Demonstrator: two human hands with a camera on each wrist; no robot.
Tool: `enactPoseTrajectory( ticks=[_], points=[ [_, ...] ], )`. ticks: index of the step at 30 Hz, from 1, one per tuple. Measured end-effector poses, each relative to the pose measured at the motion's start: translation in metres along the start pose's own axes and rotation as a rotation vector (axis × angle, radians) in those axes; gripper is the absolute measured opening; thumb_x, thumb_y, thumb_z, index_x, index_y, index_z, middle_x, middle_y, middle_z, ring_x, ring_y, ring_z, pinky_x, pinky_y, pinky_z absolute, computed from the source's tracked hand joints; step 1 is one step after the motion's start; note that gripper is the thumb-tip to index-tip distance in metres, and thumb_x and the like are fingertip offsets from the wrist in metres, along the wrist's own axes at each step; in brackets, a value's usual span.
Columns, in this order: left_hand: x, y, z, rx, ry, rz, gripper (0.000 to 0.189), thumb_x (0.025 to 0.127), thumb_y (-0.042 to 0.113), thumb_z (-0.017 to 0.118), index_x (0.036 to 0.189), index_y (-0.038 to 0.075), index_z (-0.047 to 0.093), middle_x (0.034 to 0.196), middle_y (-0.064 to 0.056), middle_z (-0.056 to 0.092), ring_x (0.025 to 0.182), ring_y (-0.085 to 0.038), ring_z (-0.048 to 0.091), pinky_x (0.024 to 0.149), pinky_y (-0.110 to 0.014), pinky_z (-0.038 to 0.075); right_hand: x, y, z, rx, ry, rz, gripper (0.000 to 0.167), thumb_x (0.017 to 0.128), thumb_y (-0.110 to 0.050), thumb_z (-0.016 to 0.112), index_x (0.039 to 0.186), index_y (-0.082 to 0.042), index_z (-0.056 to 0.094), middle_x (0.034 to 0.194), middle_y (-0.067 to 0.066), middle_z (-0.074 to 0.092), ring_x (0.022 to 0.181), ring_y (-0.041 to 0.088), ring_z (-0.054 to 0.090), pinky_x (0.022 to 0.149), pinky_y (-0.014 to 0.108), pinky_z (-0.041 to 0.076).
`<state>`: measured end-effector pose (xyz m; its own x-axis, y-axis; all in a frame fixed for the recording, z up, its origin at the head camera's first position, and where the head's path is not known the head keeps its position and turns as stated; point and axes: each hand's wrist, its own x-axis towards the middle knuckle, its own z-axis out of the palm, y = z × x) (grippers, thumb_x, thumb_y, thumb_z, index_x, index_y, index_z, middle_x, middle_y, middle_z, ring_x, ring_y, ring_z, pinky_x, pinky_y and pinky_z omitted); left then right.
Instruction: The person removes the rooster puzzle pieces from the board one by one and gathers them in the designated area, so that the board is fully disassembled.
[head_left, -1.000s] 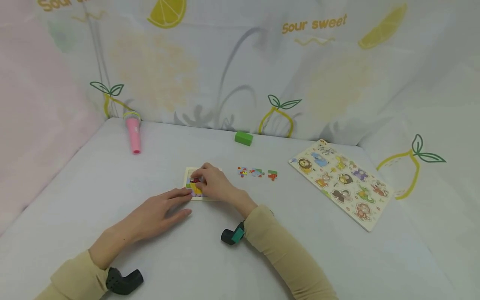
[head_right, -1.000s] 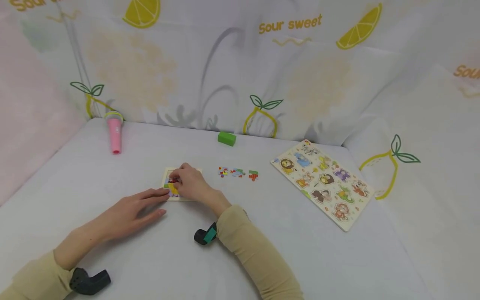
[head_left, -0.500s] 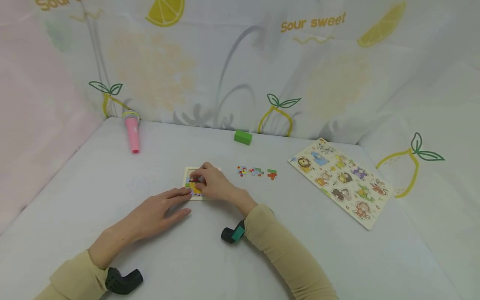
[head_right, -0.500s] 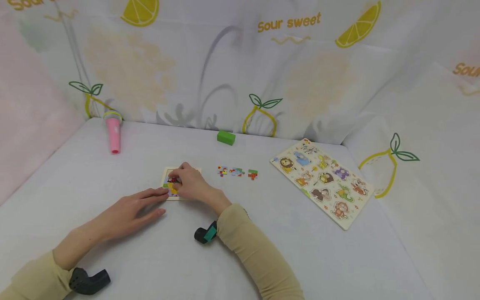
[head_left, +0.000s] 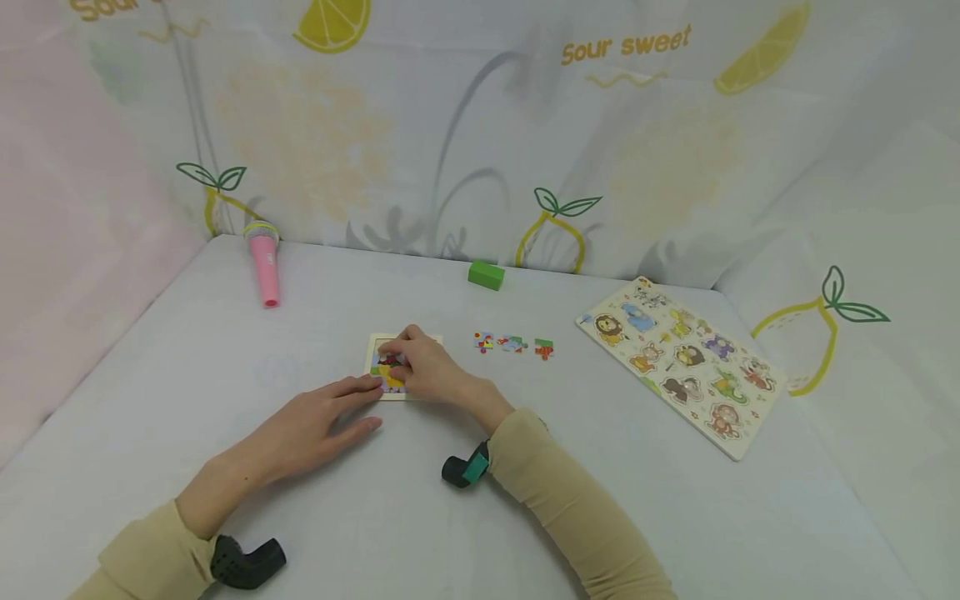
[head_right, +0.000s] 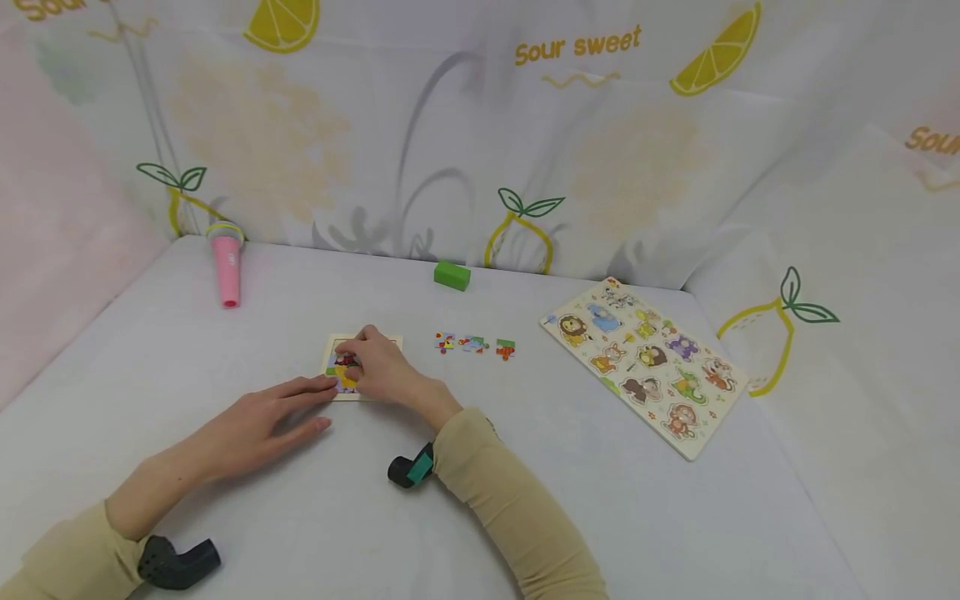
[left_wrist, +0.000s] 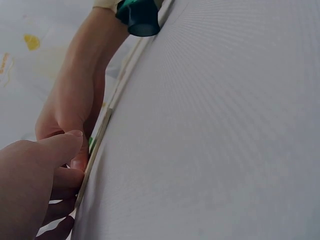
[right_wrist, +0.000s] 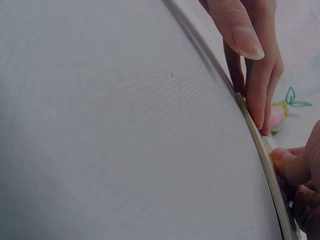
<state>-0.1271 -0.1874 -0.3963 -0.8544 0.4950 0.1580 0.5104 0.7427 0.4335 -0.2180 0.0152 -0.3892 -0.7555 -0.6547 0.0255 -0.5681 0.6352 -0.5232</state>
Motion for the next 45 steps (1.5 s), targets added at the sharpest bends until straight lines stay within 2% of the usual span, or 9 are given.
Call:
enactPoseTrajectory(
  ticks=[9, 18, 26, 33, 40, 45],
  points=[
    [0.001, -0.001, 0.002, 0.011, 0.008, -0.004, 0.048, 0.097, 0.039, 0.065, 0.136, 0.011, 0.063, 0.142, -0.002, 0.058, 0.131, -0.029, 0.055, 0.104, -0.051, 0.047, -0.001, -0.003, -0.001, 0.018, 0.005, 0.014, 0.038, 0.099, -0.009, 0.061, 0.137, -0.008, 0.061, 0.121, 0.008, 0.054, 0.1, 0.014, 0.057, 0.088, 0.018, 0.046],
    [0.0, 0.0, 0.0, 0.002, 0.0, -0.021, 0.049, 0.098, 0.042, 0.062, 0.137, 0.011, 0.063, 0.142, -0.003, 0.058, 0.132, -0.03, 0.055, 0.104, -0.052, 0.047, 0.0, -0.002, 0.0, 0.042, 0.023, 0.009, 0.039, 0.097, -0.006, 0.062, 0.136, -0.009, 0.063, 0.115, 0.007, 0.054, 0.094, 0.013, 0.054, 0.081, 0.016, 0.043],
    [0.0, 0.001, -0.001, 0.002, 0.001, -0.018, 0.049, 0.097, 0.041, 0.063, 0.137, 0.012, 0.063, 0.142, -0.003, 0.059, 0.132, -0.03, 0.055, 0.105, -0.052, 0.047, 0.001, 0.0, 0.0, 0.043, 0.079, -0.011, 0.025, 0.097, -0.012, 0.065, 0.122, -0.009, 0.069, 0.104, 0.004, 0.058, 0.081, 0.01, 0.053, 0.072, 0.017, 0.04],
    [-0.001, 0.002, -0.003, 0.004, -0.002, -0.011, 0.049, 0.098, 0.042, 0.062, 0.136, 0.011, 0.063, 0.142, -0.003, 0.058, 0.133, -0.031, 0.054, 0.105, -0.053, 0.046, 0.002, 0.001, 0.0, 0.123, 0.117, 0.018, 0.013, 0.1, -0.015, 0.063, 0.11, -0.009, 0.068, 0.098, 0.002, 0.065, 0.081, 0.01, 0.054, 0.071, 0.016, 0.042],
    [0.001, 0.005, 0.003, 0.031, 0.004, 0.002, 0.048, 0.097, 0.041, 0.064, 0.136, 0.013, 0.062, 0.138, -0.005, 0.059, 0.13, -0.03, 0.055, 0.104, -0.052, 0.047, 0.0, 0.006, 0.0, 0.246, 0.145, 0.104, 0.012, 0.101, -0.017, 0.061, 0.107, -0.01, 0.069, 0.096, 0.0, 0.068, 0.082, 0.01, 0.055, 0.074, 0.018, 0.045],
    [0.002, 0.009, 0.007, 0.08, -0.017, 0.009, 0.05, 0.099, 0.046, 0.059, 0.141, 0.018, 0.059, 0.135, -0.006, 0.057, 0.13, -0.034, 0.051, 0.105, -0.055, 0.045, -0.004, 0.013, -0.004, 0.305, 0.131, 0.125, 0.013, 0.101, -0.02, 0.062, 0.107, -0.013, 0.069, 0.1, -0.002, 0.069, 0.087, 0.01, 0.058, 0.08, 0.02, 0.049]
  ],
)
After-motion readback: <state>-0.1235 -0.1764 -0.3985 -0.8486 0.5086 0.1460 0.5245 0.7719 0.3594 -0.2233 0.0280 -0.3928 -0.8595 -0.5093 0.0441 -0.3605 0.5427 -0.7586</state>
